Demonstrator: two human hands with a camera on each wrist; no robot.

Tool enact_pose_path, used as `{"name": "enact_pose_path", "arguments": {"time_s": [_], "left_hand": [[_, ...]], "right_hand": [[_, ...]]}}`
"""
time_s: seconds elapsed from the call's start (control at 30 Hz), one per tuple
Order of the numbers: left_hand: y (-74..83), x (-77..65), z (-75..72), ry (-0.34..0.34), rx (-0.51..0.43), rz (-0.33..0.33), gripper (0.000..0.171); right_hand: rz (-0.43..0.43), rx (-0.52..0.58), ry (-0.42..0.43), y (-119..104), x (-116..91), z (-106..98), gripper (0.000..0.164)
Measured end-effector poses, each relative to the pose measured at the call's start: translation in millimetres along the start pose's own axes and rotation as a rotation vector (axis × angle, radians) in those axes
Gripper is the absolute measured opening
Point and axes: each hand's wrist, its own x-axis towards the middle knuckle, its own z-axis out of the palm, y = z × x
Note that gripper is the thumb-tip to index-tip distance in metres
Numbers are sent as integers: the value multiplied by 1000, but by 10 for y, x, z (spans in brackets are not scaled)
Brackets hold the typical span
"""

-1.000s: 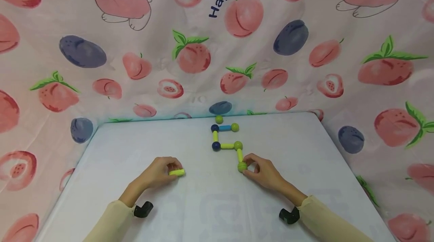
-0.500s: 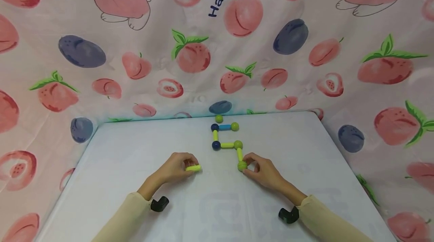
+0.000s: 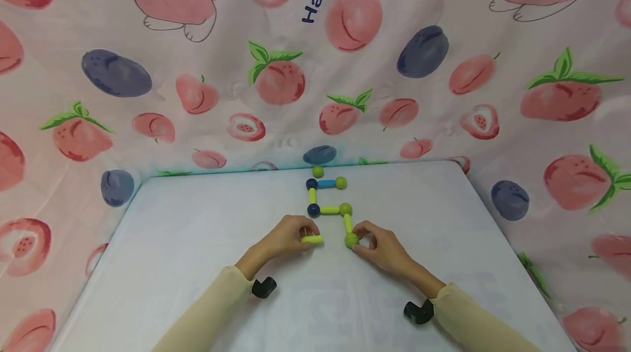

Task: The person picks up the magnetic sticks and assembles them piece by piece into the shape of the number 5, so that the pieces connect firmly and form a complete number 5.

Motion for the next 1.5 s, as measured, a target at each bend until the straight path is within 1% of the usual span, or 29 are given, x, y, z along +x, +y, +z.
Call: {"name": "enact_pose_path", "arguments": {"time_s": [0.13,0.3,0.43,0.63,1.0,1.27,1.5], "left_hand": [[25,91,83,-10,-10,6,23],[50,187,166,-12,-5,13,22],[73,240,211,-30,1,11,22],[106,294,251,-39,7,38,22],[142,338,286,-48,25,53,22],[151,358,298,-49,21,34,23],[154,360,304,-40,15,51,23]], "right_hand": [[14,-1,-8,12,3,11,33],[4,-1,-5,0,18,6,33],[7,-1,-7,-3,18,1,32],[-4,0,-1,14,7,0,32],[-14,9,10,21,1,13,31],[-11,5,5,9,-4,3,31],[-1,7,5,10,-7,9,31]]}}
